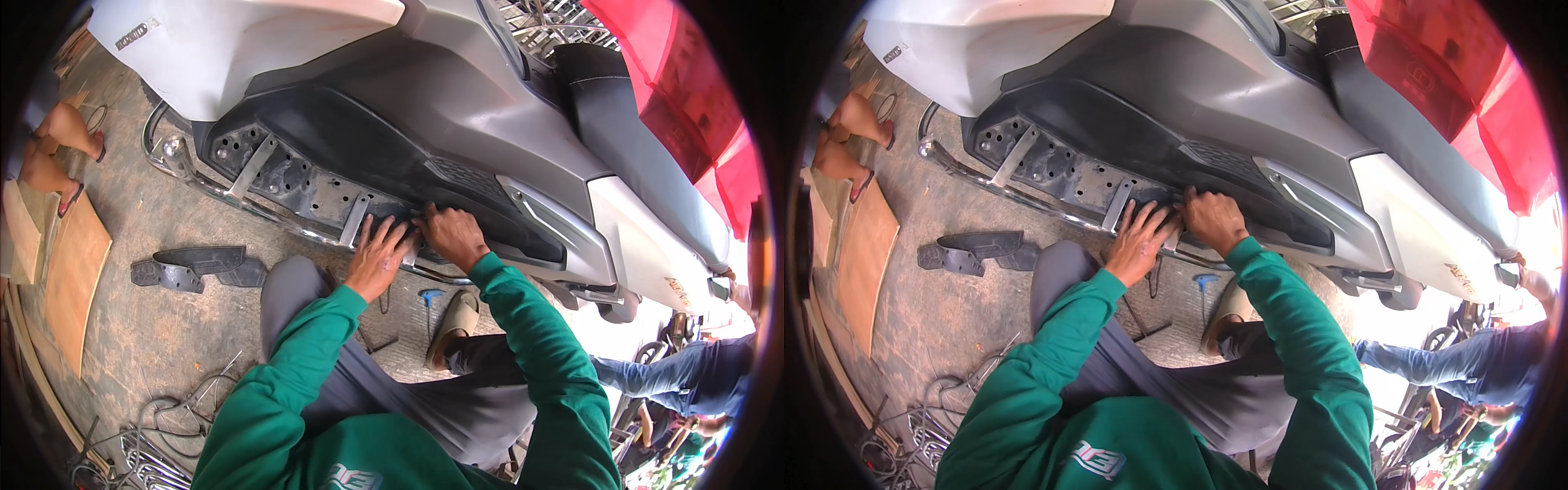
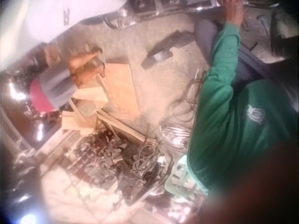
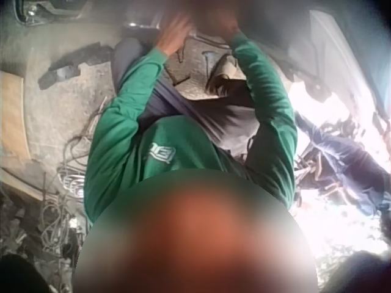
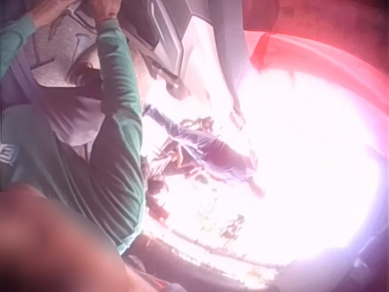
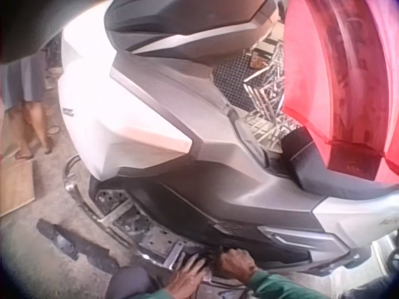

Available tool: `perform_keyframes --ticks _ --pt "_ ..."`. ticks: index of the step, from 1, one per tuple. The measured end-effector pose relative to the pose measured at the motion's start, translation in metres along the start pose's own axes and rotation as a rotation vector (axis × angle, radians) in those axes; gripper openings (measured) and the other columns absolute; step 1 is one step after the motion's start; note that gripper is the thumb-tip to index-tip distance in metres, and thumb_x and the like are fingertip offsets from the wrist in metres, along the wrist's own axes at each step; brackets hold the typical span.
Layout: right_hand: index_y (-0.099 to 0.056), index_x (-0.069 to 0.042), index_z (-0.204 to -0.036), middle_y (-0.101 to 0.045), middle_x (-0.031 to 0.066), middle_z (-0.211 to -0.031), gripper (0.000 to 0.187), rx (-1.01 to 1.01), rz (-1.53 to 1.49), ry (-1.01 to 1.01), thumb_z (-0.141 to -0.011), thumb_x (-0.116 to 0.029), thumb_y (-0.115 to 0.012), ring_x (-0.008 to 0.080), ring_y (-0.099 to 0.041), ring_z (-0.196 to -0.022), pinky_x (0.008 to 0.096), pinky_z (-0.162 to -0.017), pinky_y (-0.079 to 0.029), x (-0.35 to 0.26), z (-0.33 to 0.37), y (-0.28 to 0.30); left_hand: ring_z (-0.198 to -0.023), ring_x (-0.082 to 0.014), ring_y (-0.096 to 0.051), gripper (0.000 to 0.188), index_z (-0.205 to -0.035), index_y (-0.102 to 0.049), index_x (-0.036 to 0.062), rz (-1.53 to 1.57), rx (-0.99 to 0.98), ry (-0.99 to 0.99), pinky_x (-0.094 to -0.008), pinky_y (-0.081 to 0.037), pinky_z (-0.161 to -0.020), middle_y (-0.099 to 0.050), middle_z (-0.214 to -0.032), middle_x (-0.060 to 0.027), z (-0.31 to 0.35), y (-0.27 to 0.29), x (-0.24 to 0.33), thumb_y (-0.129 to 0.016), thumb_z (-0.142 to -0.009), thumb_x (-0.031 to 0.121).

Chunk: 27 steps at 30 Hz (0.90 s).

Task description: The person positions a metal bracket under a white Honda scooter and secures it using bolts and a wrench. They repeatedly adjust the bracket, tighten fasteners, and use a wooden block to tap the bracket into place.

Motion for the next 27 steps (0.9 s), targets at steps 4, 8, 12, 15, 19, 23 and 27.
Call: perform_keyframes --ticks 4,8,12,15,19,23,27 --pt "-0.069 0.001 -0.112 -0.073 0.0250 -0.075 0.034 0.032 -0.003 0.078 -0.107 -0.032 -0.059 0.0450 -0.075 -0.071 0.0543 -0.063 -0.060 -0.008 -0.001 0.001 -0.148 -0.0376 -0.046 0.056 -0.153 -0.060 0.0150 -0.051 -0.043 0.003 -0.0659 -0.022 -0.131 -0.056 -0.154 -0.0114 0.000 -0.001 -0.001 -0.061 -0.098 0.010" --pt "-0.068 0.001 -0.118 -0.074 0.0256 -0.078 0.034 -0.049 0.020 0.001 -0.106 -0.029 -0.059 0.0446 -0.076 -0.073 0.0534 -0.064 -0.061 -0.005 -0.005 -0.003 -0.148 -0.0377 -0.047 0.056 -0.154 -0.059 0.0152 -0.038 -0.025 0.007 -0.0659 -0.023 -0.131 -0.057 -0.154 -0.0114 -0.001 0.000 -0.001 -0.060 -0.098 0.011" --pt "-0.071 0.000 -0.121 -0.078 0.0247 -0.090 0.031 -0.069 0.021 -0.061 -0.103 -0.022 -0.058 0.0403 -0.079 -0.084 0.0486 -0.072 -0.064 -0.005 -0.001 0.000 -0.148 -0.0375 -0.047 0.055 -0.152 -0.060 0.0149 -0.018 0.001 0.000 -0.0659 -0.024 -0.130 -0.057 -0.153 -0.0113 0.000 -0.001 -0.001 -0.060 -0.097 0.011" --pt "-0.072 0.000 -0.123 -0.078 0.0219 -0.088 0.033 -0.045 0.077 0.009 -0.104 -0.022 -0.057 0.0389 -0.079 -0.084 0.0488 -0.072 -0.064 -0.014 -0.001 0.004 -0.148 -0.0373 -0.045 0.063 -0.147 -0.064 0.0127 -0.009 0.045 -0.010 -0.0649 -0.024 -0.130 -0.058 -0.151 -0.0120 0.000 0.001 -0.002 -0.064 -0.085 0.000" --pt "-0.080 -0.008 -0.103 -0.080 0.0173 -0.092 0.028 -0.125 0.047 -0.064 -0.104 -0.027 -0.059 0.0360 -0.081 -0.090 0.0490 -0.079 -0.065 -0.008 -0.003 -0.002 -0.148 -0.0374 -0.045 0.062 -0.142 -0.068 0.0108 -0.020 0.022 -0.026 -0.0632 -0.025 -0.130 -0.058 -0.150 -0.0131 0.000 0.001 -0.002 -0.065 -0.081 0.001" --pt "-0.067 0.007 -0.121 -0.079 0.0225 -0.091 0.039 -0.096 -0.064 -0.049 -0.098 -0.024 -0.064 0.0390 -0.080 -0.086 0.0491 -0.072 -0.065 -0.007 0.004 -0.003 -0.149 -0.0388 -0.043 0.083 -0.149 -0.063 0.0103 -0.002 -0.008 -0.039 -0.0616 -0.023 -0.132 -0.055 -0.151 -0.0144 -0.003 0.005 0.001 -0.072 -0.067 -0.003" --pt "-0.072 0.003 -0.113 -0.080 0.0209 -0.097 0.030 -0.006 -0.041 -0.009 -0.100 -0.021 -0.061 0.0357 -0.081 -0.093 0.0484 -0.080 -0.065 -0.012 0.001 -0.010 -0.148 -0.0407 -0.044 0.068 -0.138 -0.067 0.0055 -0.052 -0.053 -0.056 -0.0646 -0.023 -0.131 -0.056 -0.148 -0.0168 -0.003 0.007 0.003 -0.072 -0.070 0.000"
Point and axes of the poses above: each hand's wrist, its own z-axis away from the middle knuckle, its own y-axis out of the back of the hand, x = y × z, the point moved 7 cm from there along -z, towards the middle knuckle
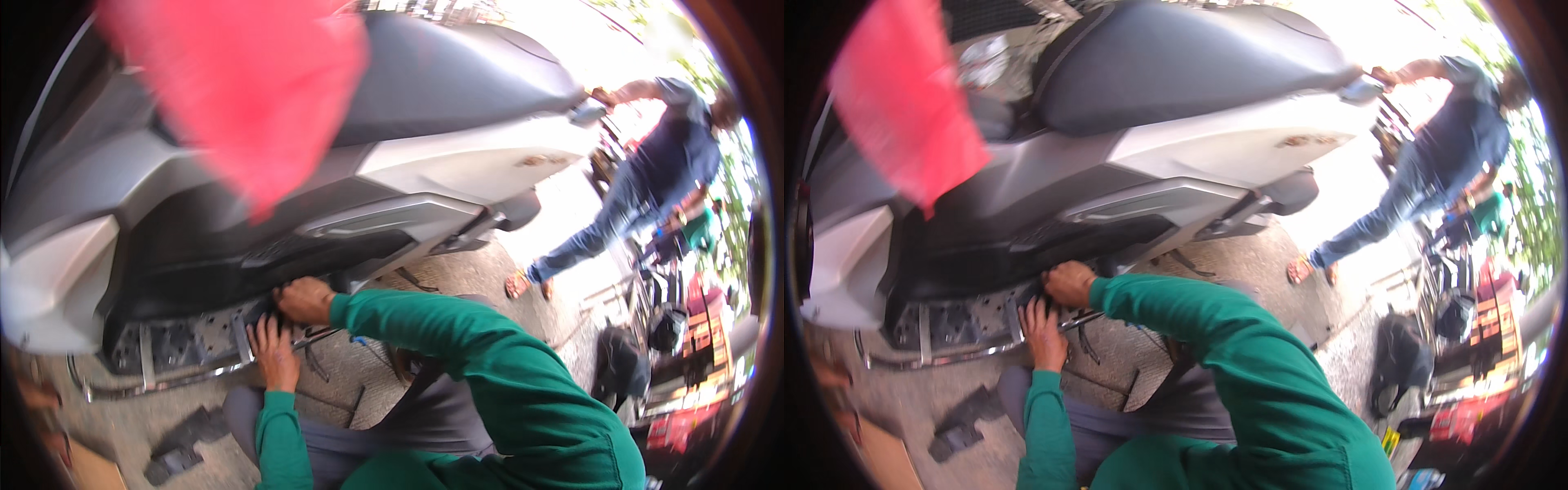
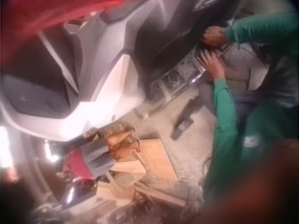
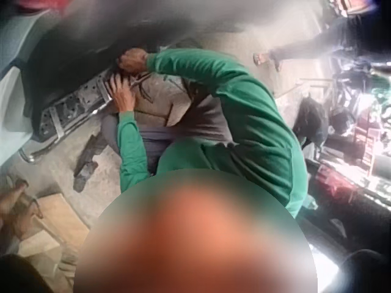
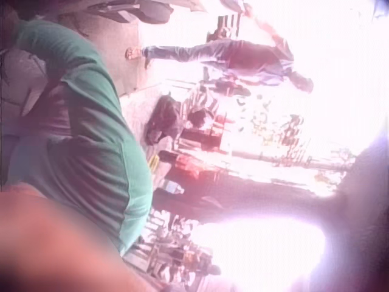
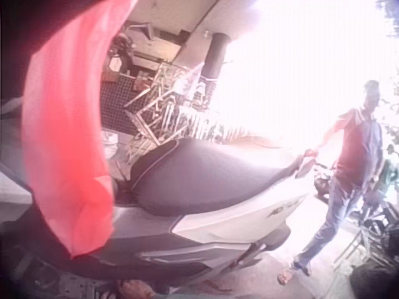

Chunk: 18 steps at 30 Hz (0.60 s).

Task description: The person positions a metal bracket under a white Honda scooter and secures it using bolts and a wrench. They repeatedly adjust the bracket, tighten fasteners, and use a wooden block to tap the bracket into place.

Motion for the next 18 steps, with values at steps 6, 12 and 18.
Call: perform_keyframes --ticks 6,12,18 --pt "-0.080 -0.009 -0.089 -0.080 0.0152 -0.092 0.020 0.048 -0.016 -0.054 -0.091 -0.023 -0.066 0.0337 -0.081 -0.091 0.0464 -0.075 -0.065 0.013 -0.014 -0.030 -0.146 -0.0453 -0.045 0.062 -0.128 -0.068 -0.0026 -0.010 -0.024 -0.027 -0.0668 -0.027 -0.128 -0.055 -0.147 -0.0222 -0.003 -0.005 -0.002 -0.072 -0.066 0.000" --pt "-0.081 -0.008 -0.092 -0.082 0.0105 -0.092 0.020 0.192 0.049 -0.031 -0.089 -0.022 -0.067 0.0315 -0.081 -0.092 0.0464 -0.078 -0.065 0.010 -0.019 -0.037 -0.146 -0.0447 -0.046 0.061 -0.127 -0.067 -0.0052 -0.002 0.016 -0.031 -0.0669 -0.030 -0.126 -0.054 -0.150 -0.0220 0.000 -0.003 0.002 -0.067 -0.067 -0.004" --pt "-0.084 -0.012 -0.094 -0.083 0.0093 -0.096 0.021 0.198 0.066 -0.095 -0.088 -0.025 -0.068 0.0298 -0.081 -0.093 0.0448 -0.079 -0.064 0.013 -0.027 -0.045 -0.145 -0.0485 -0.047 0.054 -0.124 -0.065 -0.0064 0.002 0.080 -0.095 -0.0662 -0.031 -0.125 -0.053 -0.152 -0.0263 0.001 -0.010 -0.007 -0.065 -0.071 -0.002"
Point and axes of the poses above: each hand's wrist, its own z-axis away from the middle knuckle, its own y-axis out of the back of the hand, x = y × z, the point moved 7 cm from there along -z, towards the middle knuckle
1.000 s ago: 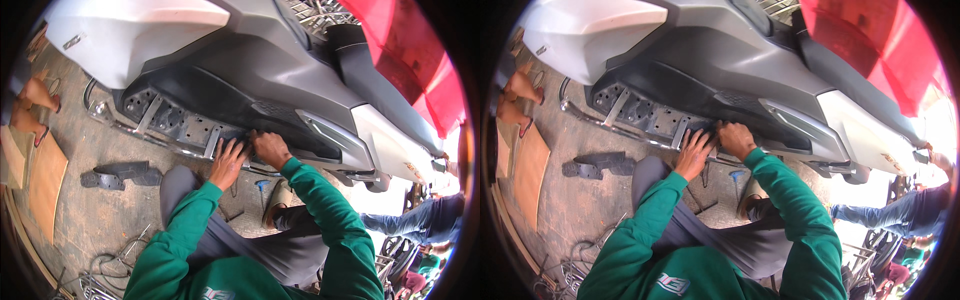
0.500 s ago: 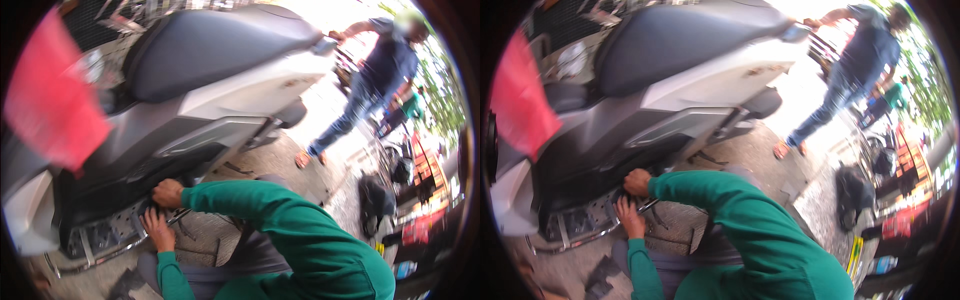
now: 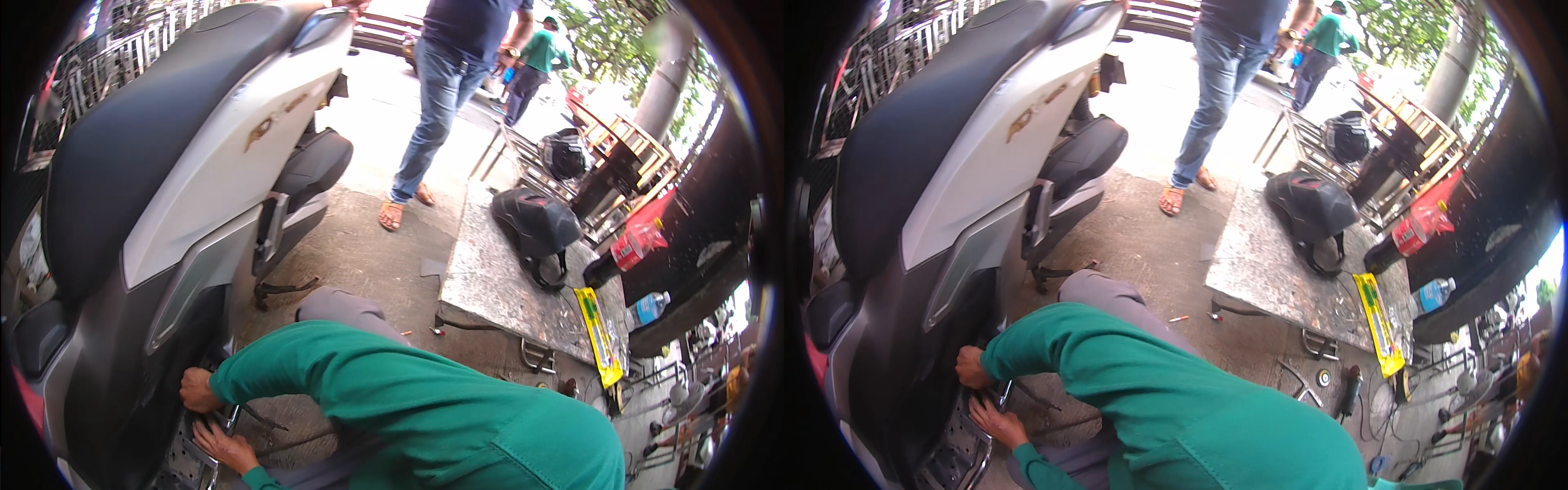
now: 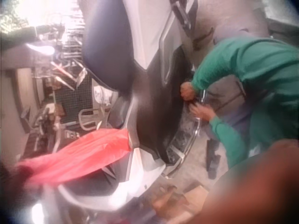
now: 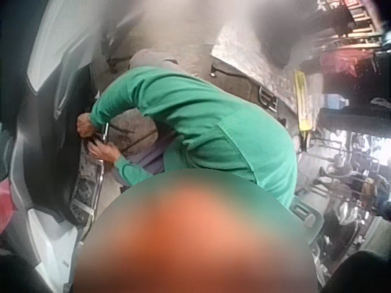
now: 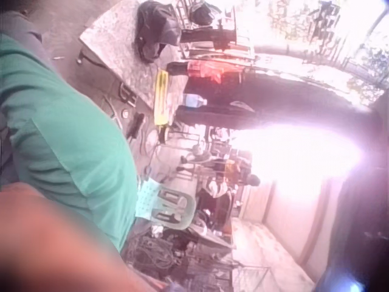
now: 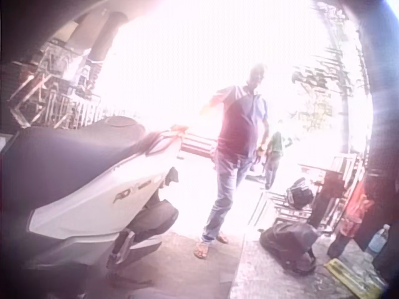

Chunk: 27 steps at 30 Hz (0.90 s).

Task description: The person positions a metal bracket under a white Honda scooter and secures it using bolts and a wrench. They repeatedly adjust the bracket, tighten fasteners, and use a wooden block to tap the bracket into place.

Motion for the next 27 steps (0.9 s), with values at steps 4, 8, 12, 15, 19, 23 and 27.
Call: perform_keyframes --ticks 4,8,12,15,19,23,27 --pt "-0.085 -0.015 -0.091 -0.083 0.0077 -0.095 0.020 0.072 -0.049 -0.043 -0.086 -0.025 -0.069 0.0279 -0.081 -0.094 0.0426 -0.079 -0.063 -0.001 0.002 0.009 -0.145 -0.0518 -0.045 0.051 -0.126 -0.061 -0.0078 -0.044 0.000 -0.051 -0.0668 -0.031 -0.124 -0.052 -0.153 -0.0287 0.003 -0.006 -0.006 -0.061 -0.076 0.001" --pt "-0.086 -0.016 -0.091 -0.083 0.0069 -0.096 0.019 -0.112 -0.076 -0.031 -0.086 -0.026 -0.070 0.0272 -0.081 -0.094 0.0442 -0.077 -0.064 -0.003 0.010 0.020 -0.147 -0.0504 -0.043 0.051 -0.130 -0.058 -0.0036 0.123 -0.030 0.028 -0.0652 -0.032 -0.123 -0.051 -0.154 -0.0294 0.005 -0.011 -0.012 -0.061 -0.079 0.001" --pt "-0.085 -0.014 -0.087 -0.081 0.0121 -0.093 0.021 -0.159 -0.272 -0.071 -0.090 -0.029 -0.070 0.0338 -0.080 -0.089 0.0503 -0.077 -0.065 0.007 0.031 0.039 -0.151 -0.0481 -0.041 0.059 -0.130 -0.065 0.0048 0.058 -0.081 0.000 -0.0629 -0.030 -0.127 -0.053 -0.155 -0.0267 0.009 -0.014 -0.004 -0.070 -0.072 -0.001" --pt "-0.062 -0.003 -0.138 -0.079 0.0198 -0.096 0.049 -0.272 -0.110 0.037 -0.097 -0.029 -0.066 0.0362 -0.080 -0.090 0.0506 -0.075 -0.063 0.009 0.038 0.042 -0.150 -0.0450 -0.043 0.069 -0.137 -0.068 0.0042 0.082 -0.045 0.051 -0.0630 -0.026 -0.129 -0.055 -0.153 -0.0208 0.006 -0.003 0.000 -0.070 -0.068 0.002" --pt "-0.068 -0.006 -0.131 -0.080 0.0176 -0.090 0.037 -0.230 -0.014 -0.005 -0.105 -0.028 -0.056 0.0361 -0.080 -0.084 0.0499 -0.073 -0.063 0.012 0.032 0.044 -0.150 -0.0407 -0.042 0.079 -0.146 -0.062 0.0069 0.043 -0.053 0.081 -0.0634 -0.026 -0.128 -0.052 -0.157 -0.0151 -0.002 0.008 0.008 -0.072 -0.068 0.000" --pt "-0.070 -0.005 -0.123 -0.079 0.0210 -0.089 0.037 -0.135 -0.113 -0.136 -0.105 -0.033 -0.056 0.0414 -0.079 -0.086 0.0541 -0.076 -0.062 0.010 0.031 0.046 -0.151 -0.0395 -0.042 0.077 -0.153 -0.058 0.0114 0.046 -0.123 0.111 -0.0643 -0.023 -0.129 -0.051 -0.158 -0.0130 -0.005 0.012 0.009 -0.069 -0.077 -0.001" --pt "-0.066 -0.004 -0.121 -0.077 0.0236 -0.084 0.037 -0.046 -0.215 -0.215 -0.104 -0.037 -0.057 0.0467 -0.077 -0.083 0.0584 -0.077 -0.061 0.012 0.040 0.047 -0.151 -0.0400 -0.040 0.077 -0.149 -0.060 0.0076 0.071 -0.135 0.095 -0.0627 -0.025 -0.129 -0.050 -0.158 -0.0139 -0.005 0.016 0.007 -0.068 -0.073 -0.003"
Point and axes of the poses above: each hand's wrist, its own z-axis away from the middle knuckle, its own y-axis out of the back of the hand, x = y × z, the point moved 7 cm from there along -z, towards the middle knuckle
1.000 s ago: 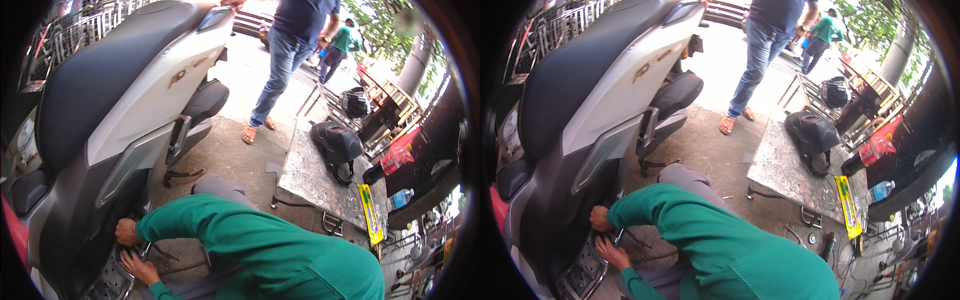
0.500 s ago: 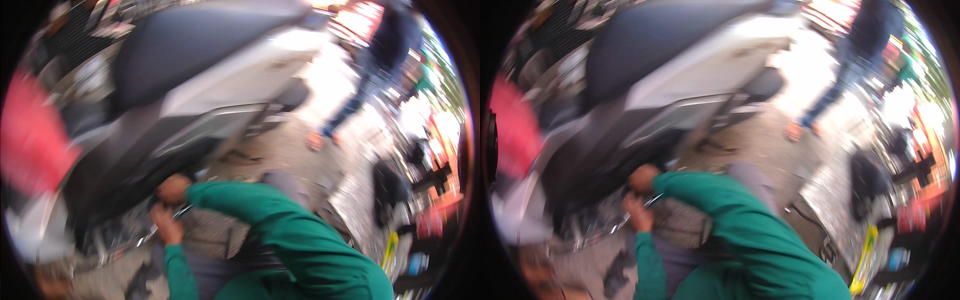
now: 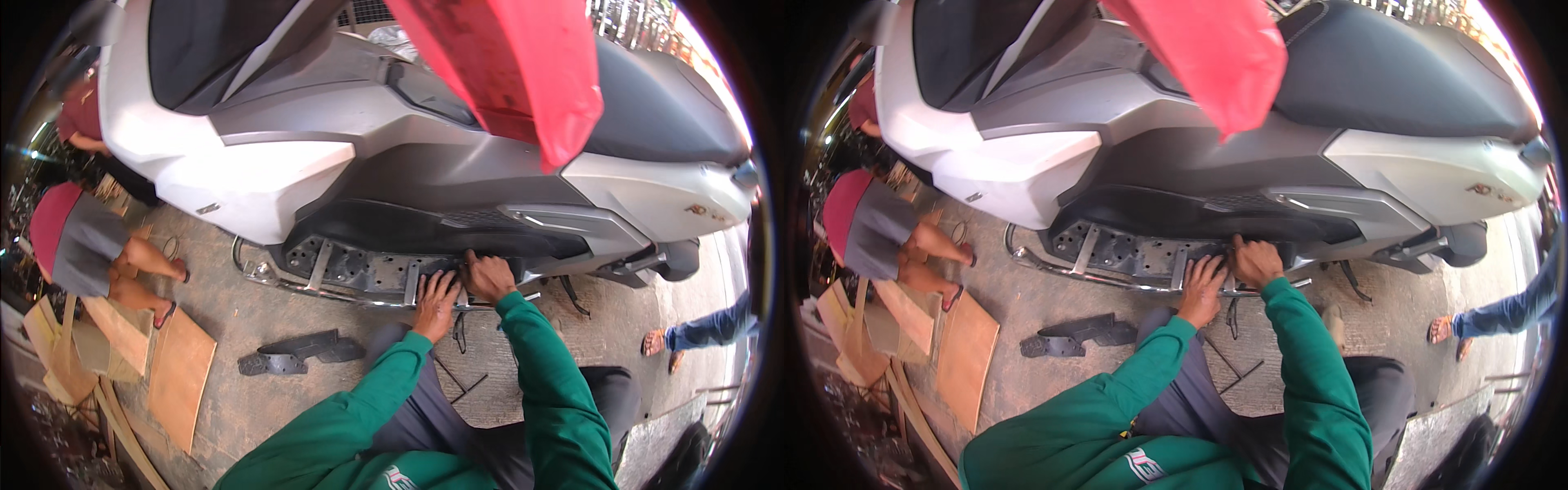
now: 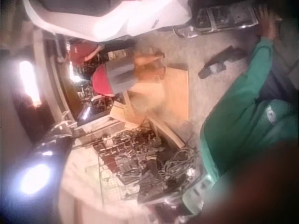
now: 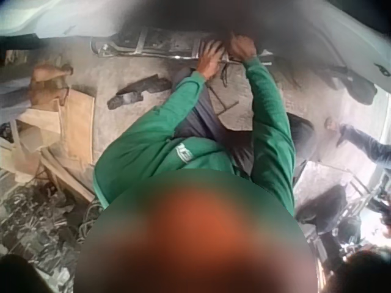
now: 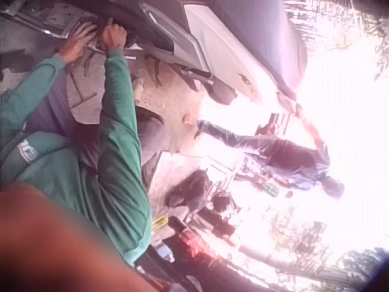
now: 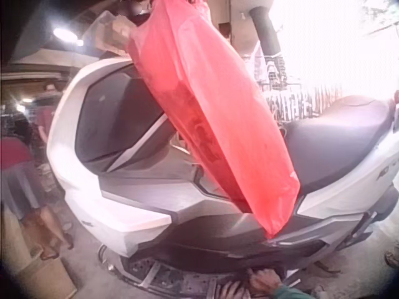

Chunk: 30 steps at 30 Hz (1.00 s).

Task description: The person positions a metal bracket under a white Honda scooter and secures it using bolts and a wrench. They repeatedly adjust the bracket, tighten fasteners, and use a wooden block to tap the bracket into place.

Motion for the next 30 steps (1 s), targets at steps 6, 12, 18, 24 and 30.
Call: perform_keyframes --ticks 6,12,18,24,30 --pt "-0.063 -0.013 -0.120 -0.076 0.0242 -0.082 0.025 -0.013 -0.003 0.105 -0.104 -0.033 -0.060 0.0479 -0.074 -0.078 0.0601 -0.073 -0.058 -0.001 -0.006 -0.004 -0.153 -0.0388 -0.039 0.082 -0.153 -0.057 0.0085 0.095 -0.013 0.025 -0.0616 -0.023 -0.130 -0.050 -0.161 -0.0126 0.000 0.008 0.000 -0.068 -0.073 -0.004" --pt "-0.065 -0.012 -0.106 -0.075 0.0235 -0.079 0.028 0.071 -0.043 0.040 -0.106 -0.040 -0.061 0.0469 -0.075 -0.076 0.0600 -0.070 -0.058 0.004 -0.005 -0.004 -0.155 -0.0376 -0.039 0.087 -0.158 -0.053 0.0115 0.109 -0.069 0.045 -0.0612 -0.025 -0.130 -0.048 -0.164 -0.0109 -0.004 0.011 -0.003 -0.068 -0.074 -0.002" --pt "-0.066 -0.011 -0.107 -0.076 0.0228 -0.081 0.028 0.104 -0.066 0.058 -0.105 -0.039 -0.060 0.0462 -0.076 -0.078 0.0594 -0.071 -0.060 0.005 -0.001 -0.003 -0.154 -0.0400 -0.040 0.088 -0.161 -0.048 0.0100 0.056 -0.169 0.036 -0.0609 -0.028 -0.129 -0.047 -0.165 -0.0137 -0.003 0.021 0.000 -0.071 -0.077 0.001" --pt "-0.064 -0.010 -0.107 -0.074 0.0247 -0.078 0.026 0.141 -0.089 0.145 -0.102 -0.035 -0.062 0.0470 -0.075 -0.075 0.0599 -0.069 -0.059 0.005 -0.003 -0.003 -0.148 -0.0420 -0.045 0.086 -0.163 -0.045 0.0114 0.024 0.055 0.181 -0.0537 -0.037 -0.126 -0.052 -0.158 -0.0190 0.022 0.091 0.007 -0.075 -0.082 0.005" --pt "-0.067 -0.008 -0.100 -0.077 0.0231 -0.081 0.026 0.161 -0.081 0.149 -0.103 -0.033 -0.059 0.0453 -0.077 -0.076 0.0588 -0.068 -0.060 0.010 -0.006 -0.014 -0.137 -0.0435 -0.055 0.076 -0.154 -0.054 0.0071 -0.200 0.284 0.446 -0.0490 -0.044 -0.119 -0.060 -0.147 -0.0234 0.092 0.193 -0.001 -0.077 -0.082 0.004"
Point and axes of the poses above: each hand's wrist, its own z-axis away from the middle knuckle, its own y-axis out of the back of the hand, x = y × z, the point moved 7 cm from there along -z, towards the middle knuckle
